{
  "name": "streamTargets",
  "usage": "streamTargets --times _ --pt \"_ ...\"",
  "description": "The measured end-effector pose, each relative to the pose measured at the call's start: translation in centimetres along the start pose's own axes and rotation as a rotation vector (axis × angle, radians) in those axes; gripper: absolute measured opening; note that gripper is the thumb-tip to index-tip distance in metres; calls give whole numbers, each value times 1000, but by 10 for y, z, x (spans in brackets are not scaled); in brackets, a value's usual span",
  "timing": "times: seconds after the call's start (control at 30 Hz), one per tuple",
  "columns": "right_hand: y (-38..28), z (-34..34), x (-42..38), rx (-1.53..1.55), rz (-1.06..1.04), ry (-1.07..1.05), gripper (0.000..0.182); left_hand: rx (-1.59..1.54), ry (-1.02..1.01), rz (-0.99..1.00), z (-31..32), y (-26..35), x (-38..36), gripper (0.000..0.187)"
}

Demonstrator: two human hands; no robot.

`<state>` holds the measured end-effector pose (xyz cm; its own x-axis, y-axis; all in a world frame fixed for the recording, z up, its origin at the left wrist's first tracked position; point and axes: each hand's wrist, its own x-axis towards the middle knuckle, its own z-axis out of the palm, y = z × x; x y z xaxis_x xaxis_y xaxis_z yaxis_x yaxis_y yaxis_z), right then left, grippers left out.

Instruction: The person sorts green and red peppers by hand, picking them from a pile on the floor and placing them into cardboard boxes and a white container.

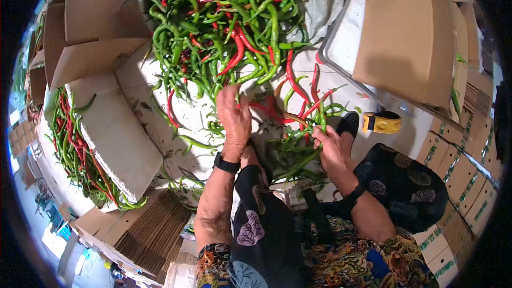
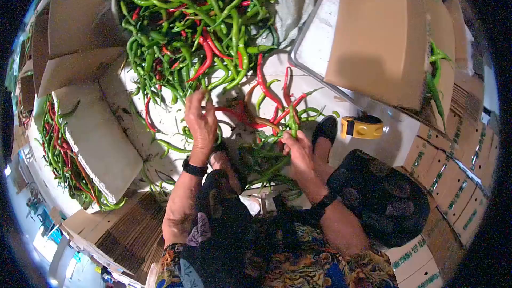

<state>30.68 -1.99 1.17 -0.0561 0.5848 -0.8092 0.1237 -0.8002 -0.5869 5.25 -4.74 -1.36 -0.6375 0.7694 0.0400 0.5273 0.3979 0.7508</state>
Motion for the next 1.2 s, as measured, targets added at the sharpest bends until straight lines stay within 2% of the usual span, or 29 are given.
streamTargets --times 0.07,0.1,0.17,0.23,0.27,0.3,0.37,0.47,0.5,0.57,0.63,0.7,0.77,0.87,0.97,1.0,1.03,1.07,1.1,1.17,1.2 --pt "7 -4 5 10 -8 -15 15 206 139 105 -14 -21 11 41" --pt "1 0 1 12 9 -12 14 374 167 96 -21 -25 15 47" --pt "2 3 -1 22 30 -37 14 354 12 -246 -18 -58 11 54" --pt "0 6 -3 17 40 -72 13 191 47 -170 -4 -72 -3 57" --pt "-1 8 -3 14 45 -90 13 185 -63 -311 -3 -68 -13 57" --pt "-4 10 -4 16 55 -98 13 26 -25 -427 -2 -58 -10 58" --pt "-8 12 -7 22 70 -106 13 -44 126 -528 0 -54 -10 51" --pt "-10 18 -10 -11 86 -147 16 -43 -32 -517 3 -69 -5 43" --pt "-13 20 -12 -23 97 -154 18 -337 -57 -577 7 -72 -8 32" --pt "-19 24 -13 82 134 -213 21 -892 -327 -820 -26 -22 -4 24" --pt "-31 31 -17 174 153 -277 26 -885 -452 -814 -42 8 -19 20" --pt "-50 43 -27 243 152 -349 30 -898 -649 -726 -41 23 -41 20" --pt "-58 55 -33 164 101 -378 36 -656 -898 -421 -37 35 -66 22" --pt "-52 58 -32 64 0 -369 40 -531 -1048 -49 -42 55 -64 34" --pt "-44 47 -25 121 143 -283 35 -353 -1275 129 -48 55 -41 34" --pt "-46 46 -23 168 99 -284 29 -274 -1275 4 -54 49 -18 35" --pt "-51 44 -21 174 61 -272 24 -301 -944 -105 -43 22 -15 36" --pt "-49 42 -16 233 63 -221 22 -242 -391 -96 -35 3 -8 34" --pt "-48 40 -11 291 64 -173 20 -189 -224 -250 -39 -7 12 36" --pt "-57 44 -16 269 137 -216 15 2 38 -162 -17 -52 35 41" --pt "-59 48 -21 258 167 -215 14 75 43 -203 -11 -56 41 41"
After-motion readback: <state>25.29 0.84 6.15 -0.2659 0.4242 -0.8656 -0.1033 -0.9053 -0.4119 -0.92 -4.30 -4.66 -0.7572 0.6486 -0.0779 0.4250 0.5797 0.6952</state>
